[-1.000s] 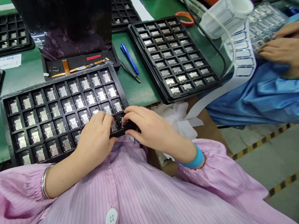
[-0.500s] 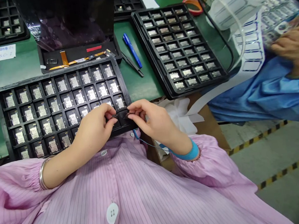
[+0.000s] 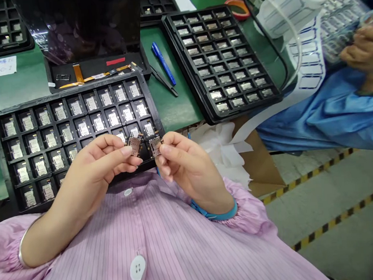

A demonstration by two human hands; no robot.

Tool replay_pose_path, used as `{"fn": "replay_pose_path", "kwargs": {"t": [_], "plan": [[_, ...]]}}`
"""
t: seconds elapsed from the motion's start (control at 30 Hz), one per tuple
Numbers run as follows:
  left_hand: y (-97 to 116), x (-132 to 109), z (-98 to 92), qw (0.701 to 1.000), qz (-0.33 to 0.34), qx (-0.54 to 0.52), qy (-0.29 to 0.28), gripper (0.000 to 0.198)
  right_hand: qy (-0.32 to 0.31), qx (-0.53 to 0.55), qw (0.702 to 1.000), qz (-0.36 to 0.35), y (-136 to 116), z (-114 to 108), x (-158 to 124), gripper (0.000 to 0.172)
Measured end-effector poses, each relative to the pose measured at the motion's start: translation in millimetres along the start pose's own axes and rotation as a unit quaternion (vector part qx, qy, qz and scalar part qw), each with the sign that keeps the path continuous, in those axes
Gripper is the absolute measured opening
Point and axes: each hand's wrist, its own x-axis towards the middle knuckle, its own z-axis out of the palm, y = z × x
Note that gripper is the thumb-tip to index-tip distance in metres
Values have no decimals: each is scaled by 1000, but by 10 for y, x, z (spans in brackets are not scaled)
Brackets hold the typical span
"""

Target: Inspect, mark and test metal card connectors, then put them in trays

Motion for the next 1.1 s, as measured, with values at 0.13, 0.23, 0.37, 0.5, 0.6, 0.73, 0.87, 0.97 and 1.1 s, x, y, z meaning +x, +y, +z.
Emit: {"fn": "replay_pose_path", "kwargs": {"t": [0.13,0.23,0.37,0.5,0.6,0.73,0.87,0.97,1.1], "plan": [[-63,-41,23,999,-7,-32,-4,18,-16,25,999,22,14,42,-6,27],[-112,-42,21,999,-13,-49,-17,24,-27,13,999,22,14,48,-28,27],[-126,-59,11,998,-35,-34,-25,18,-21,3,1000,8,17,74,-69,26],[-103,-84,5,999,-44,19,-6,21,12,-33,999,-18,25,102,-98,26],[-95,-91,-1,999,-35,37,1,21,31,-58,997,-37,30,110,-106,26],[-96,-90,-5,999,-28,33,3,17,36,-72,996,-48,28,110,-104,26],[-101,-85,-14,999,-25,37,-5,16,42,-79,994,-57,22,102,-98,24],[-103,-82,-20,999,-22,43,-10,18,41,-74,994,-64,25,94,-95,22],[-102,-91,-22,998,-18,57,-12,18,41,-85,993,-67,38,98,-99,21]]}}
